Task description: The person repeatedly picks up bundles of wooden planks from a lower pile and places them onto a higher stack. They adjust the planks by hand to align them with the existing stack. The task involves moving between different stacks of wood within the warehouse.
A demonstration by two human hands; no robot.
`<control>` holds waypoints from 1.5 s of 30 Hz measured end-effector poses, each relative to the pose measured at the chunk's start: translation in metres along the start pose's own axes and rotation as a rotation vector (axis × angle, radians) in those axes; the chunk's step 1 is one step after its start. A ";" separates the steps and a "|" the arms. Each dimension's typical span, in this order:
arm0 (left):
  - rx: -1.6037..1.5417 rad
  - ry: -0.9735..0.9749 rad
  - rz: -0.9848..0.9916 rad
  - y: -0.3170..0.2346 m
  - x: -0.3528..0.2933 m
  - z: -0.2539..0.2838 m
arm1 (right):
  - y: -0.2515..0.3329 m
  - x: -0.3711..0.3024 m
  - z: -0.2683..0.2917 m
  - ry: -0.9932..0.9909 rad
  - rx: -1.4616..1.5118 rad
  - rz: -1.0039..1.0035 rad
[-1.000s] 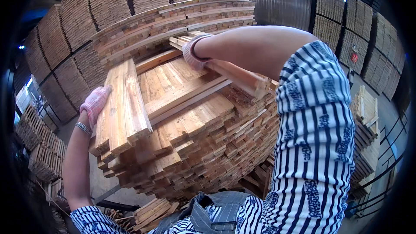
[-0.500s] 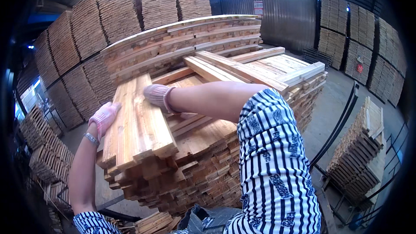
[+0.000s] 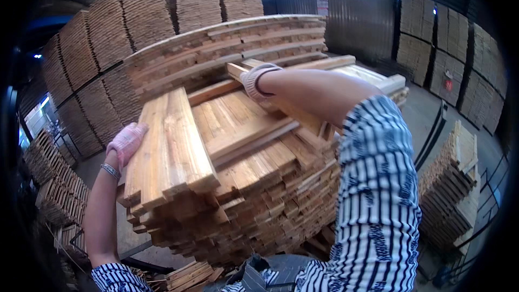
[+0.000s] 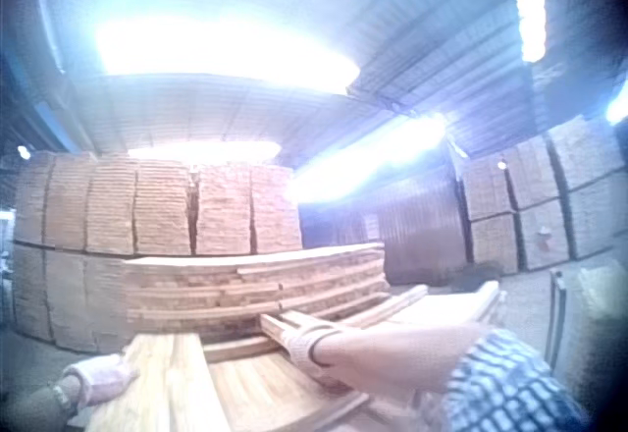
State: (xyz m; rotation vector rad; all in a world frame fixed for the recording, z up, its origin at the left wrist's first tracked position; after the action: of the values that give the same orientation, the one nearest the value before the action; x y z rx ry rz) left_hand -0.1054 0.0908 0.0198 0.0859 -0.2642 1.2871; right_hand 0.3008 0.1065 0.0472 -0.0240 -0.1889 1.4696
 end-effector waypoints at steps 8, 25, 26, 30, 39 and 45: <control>-0.001 0.070 0.087 -0.011 -0.006 0.006 | 0.100 -0.035 0.005 -0.049 0.548 0.532; -0.031 0.092 0.096 -0.025 -0.003 0.008 | -0.092 -0.030 0.021 0.206 0.394 -0.075; -0.018 0.068 0.083 -0.018 0.000 0.002 | -0.083 -0.030 0.034 0.195 0.312 -0.073; -0.049 0.071 0.121 -0.013 -0.006 0.008 | -0.060 -0.040 0.057 0.035 0.426 0.031; -0.183 0.031 0.111 0.001 -0.001 -0.004 | 0.097 -0.017 0.068 0.098 -0.443 1.264; 0.320 -0.006 -0.201 0.011 0.029 -0.019 | 0.087 0.005 0.031 -0.085 0.045 0.689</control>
State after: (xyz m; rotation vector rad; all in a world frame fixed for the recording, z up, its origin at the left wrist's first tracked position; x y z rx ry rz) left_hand -0.1053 0.1250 0.0078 0.3799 -0.0504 1.1204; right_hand 0.2109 0.1177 0.0667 0.0119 -0.2287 2.1634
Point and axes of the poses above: each hand's wrist, its own x-axis towards the middle knuckle, its own z-axis out of the back of the hand, y = z × x, the point moved 2 cm from there along x, towards the middle knuckle, and after that the axes turned 8 degrees about x, right-handed, at the moved point
